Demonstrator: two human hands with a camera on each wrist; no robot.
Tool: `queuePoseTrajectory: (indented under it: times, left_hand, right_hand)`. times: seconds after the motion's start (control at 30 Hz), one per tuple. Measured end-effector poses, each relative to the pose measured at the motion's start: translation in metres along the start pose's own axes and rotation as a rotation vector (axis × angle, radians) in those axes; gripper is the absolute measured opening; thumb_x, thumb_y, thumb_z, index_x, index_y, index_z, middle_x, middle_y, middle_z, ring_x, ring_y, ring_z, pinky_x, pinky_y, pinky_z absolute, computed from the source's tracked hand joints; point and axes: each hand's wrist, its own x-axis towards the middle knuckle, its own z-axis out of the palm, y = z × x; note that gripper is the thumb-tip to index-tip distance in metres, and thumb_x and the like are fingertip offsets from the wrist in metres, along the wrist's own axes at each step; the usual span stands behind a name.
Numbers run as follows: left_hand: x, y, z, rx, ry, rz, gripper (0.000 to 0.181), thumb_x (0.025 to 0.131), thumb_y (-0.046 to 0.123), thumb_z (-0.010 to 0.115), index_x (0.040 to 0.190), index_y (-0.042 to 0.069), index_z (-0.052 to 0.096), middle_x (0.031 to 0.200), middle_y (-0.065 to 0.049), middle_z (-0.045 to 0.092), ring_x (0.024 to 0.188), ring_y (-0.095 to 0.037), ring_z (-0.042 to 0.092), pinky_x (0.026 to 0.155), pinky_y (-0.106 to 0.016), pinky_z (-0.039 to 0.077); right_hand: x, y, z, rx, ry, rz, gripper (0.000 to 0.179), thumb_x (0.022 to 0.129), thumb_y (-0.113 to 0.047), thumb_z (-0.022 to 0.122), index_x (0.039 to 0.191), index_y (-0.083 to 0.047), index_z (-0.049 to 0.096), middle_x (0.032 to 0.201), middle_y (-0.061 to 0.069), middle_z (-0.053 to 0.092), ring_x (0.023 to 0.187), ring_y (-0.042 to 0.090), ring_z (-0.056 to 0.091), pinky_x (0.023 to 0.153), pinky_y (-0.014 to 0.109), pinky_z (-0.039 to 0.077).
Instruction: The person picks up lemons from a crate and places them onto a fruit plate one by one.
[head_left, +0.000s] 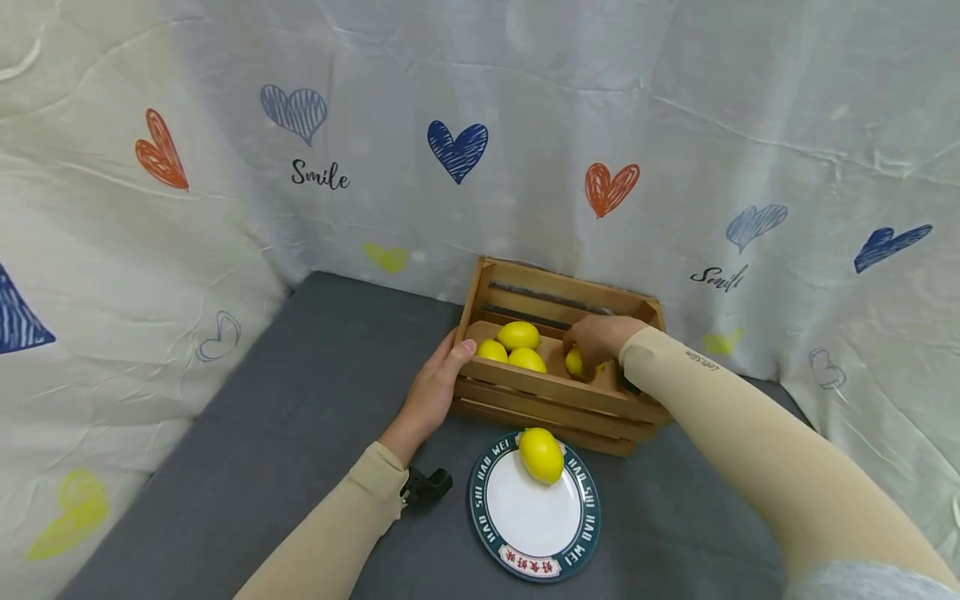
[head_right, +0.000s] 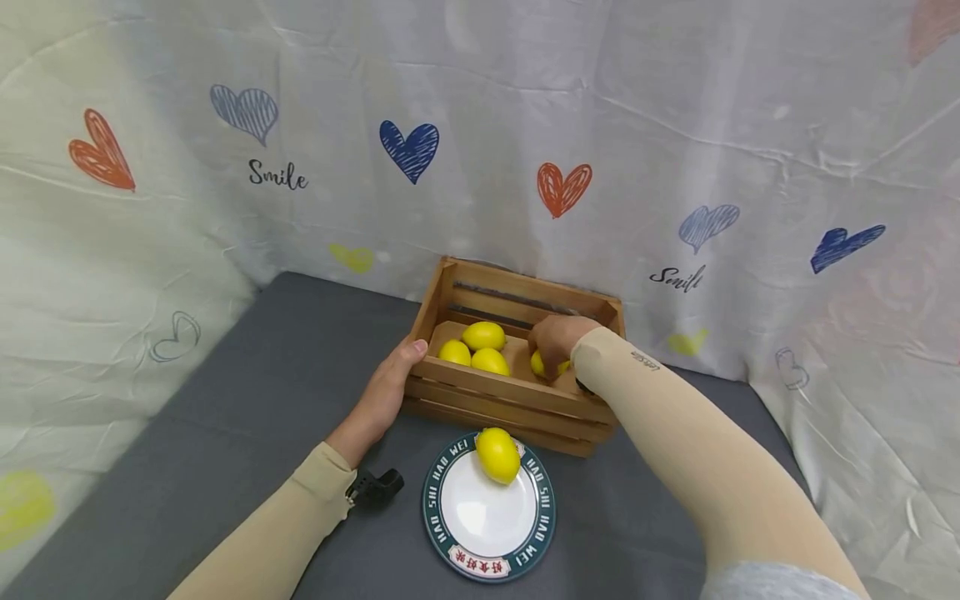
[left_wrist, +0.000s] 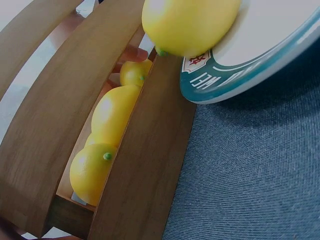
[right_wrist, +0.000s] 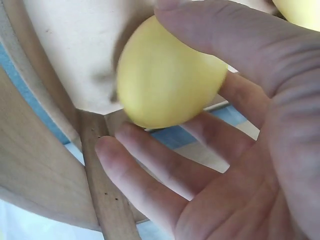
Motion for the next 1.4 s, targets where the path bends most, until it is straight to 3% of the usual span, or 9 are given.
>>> queuePoseTrajectory:
  times: [0.17, 0.43, 0.57, 0.77, 0.97, 1.13, 1.4]
  left_hand:
    - [0.001, -0.003, 0.001, 0.009, -0.002, 0.011, 0.09, 0.104, 0.07, 0.043, 0.175, 0.022, 0.019, 0.182, -0.007, 0.021, 0.166, -0.038, 0.025, 0.132, -0.071, 0.016]
    - [0.0, -0.003, 0.0, 0.005, 0.003, 0.012, 0.089, 0.104, 0.07, 0.043, 0.175, 0.023, 0.019, 0.182, -0.007, 0.021, 0.166, -0.038, 0.025, 0.132, -0.07, 0.018]
    - [0.001, -0.003, 0.003, 0.003, -0.004, 0.008, 0.09, 0.103, 0.071, 0.043, 0.175, 0.022, 0.018, 0.182, -0.008, 0.02, 0.166, -0.038, 0.025, 0.132, -0.07, 0.017]
    - [0.003, -0.003, 0.003, 0.008, -0.01, -0.002, 0.093, 0.103, 0.072, 0.042, 0.176, 0.02, 0.016, 0.182, -0.01, 0.018, 0.166, -0.039, 0.023, 0.132, -0.071, 0.016]
    - [0.004, -0.004, 0.0, 0.004, -0.005, -0.01, 0.094, 0.102, 0.072, 0.042, 0.176, 0.018, 0.016, 0.182, -0.01, 0.018, 0.167, -0.038, 0.021, 0.133, -0.069, 0.013]
    - [0.005, -0.007, -0.001, 0.011, -0.012, -0.018, 0.094, 0.103, 0.072, 0.04, 0.176, 0.018, 0.014, 0.183, -0.01, 0.016, 0.168, -0.036, 0.018, 0.134, -0.068, 0.01]
    - [0.006, -0.005, 0.001, 0.022, -0.027, -0.008, 0.091, 0.105, 0.07, 0.037, 0.176, 0.017, 0.013, 0.183, -0.008, 0.014, 0.169, -0.034, 0.016, 0.135, -0.065, 0.008]
  right_hand:
    - [0.0, 0.002, 0.005, 0.023, -0.002, 0.003, 0.059, 0.091, -0.015, 0.086, 0.147, -0.016, 0.067, 0.146, 0.011, 0.066, 0.121, 0.028, 0.061, 0.107, 0.054, 0.054]
    - [0.001, 0.005, 0.002, 0.004, 0.032, -0.053, 0.054, 0.091, -0.019, 0.087, 0.142, -0.015, 0.07, 0.146, 0.01, 0.066, 0.129, 0.031, 0.061, 0.113, 0.057, 0.05]
    - [-0.006, 0.004, -0.002, 0.026, 0.072, -0.067, 0.047, 0.093, -0.019, 0.083, 0.138, -0.017, 0.071, 0.138, 0.008, 0.069, 0.119, 0.029, 0.062, 0.11, 0.053, 0.052]
    - [-0.029, -0.004, -0.015, 0.145, 0.122, -0.063, 0.05, 0.097, -0.019, 0.079, 0.146, -0.017, 0.066, 0.132, 0.008, 0.07, 0.11, 0.03, 0.062, 0.093, 0.048, 0.06]
    - [-0.056, -0.018, -0.024, 0.124, 0.21, -0.146, 0.052, 0.095, -0.017, 0.084, 0.143, -0.02, 0.067, 0.131, 0.005, 0.072, 0.11, 0.027, 0.064, 0.101, 0.047, 0.059]
    - [-0.076, -0.025, -0.025, 0.114, 0.261, -0.191, 0.052, 0.093, -0.016, 0.086, 0.142, -0.022, 0.068, 0.132, 0.004, 0.071, 0.11, 0.026, 0.064, 0.101, 0.046, 0.058]
    - [-0.114, -0.032, -0.019, 0.14, 0.313, -0.165, 0.061, 0.091, -0.02, 0.089, 0.147, -0.025, 0.065, 0.139, 0.002, 0.068, 0.115, 0.027, 0.062, 0.103, 0.045, 0.057]
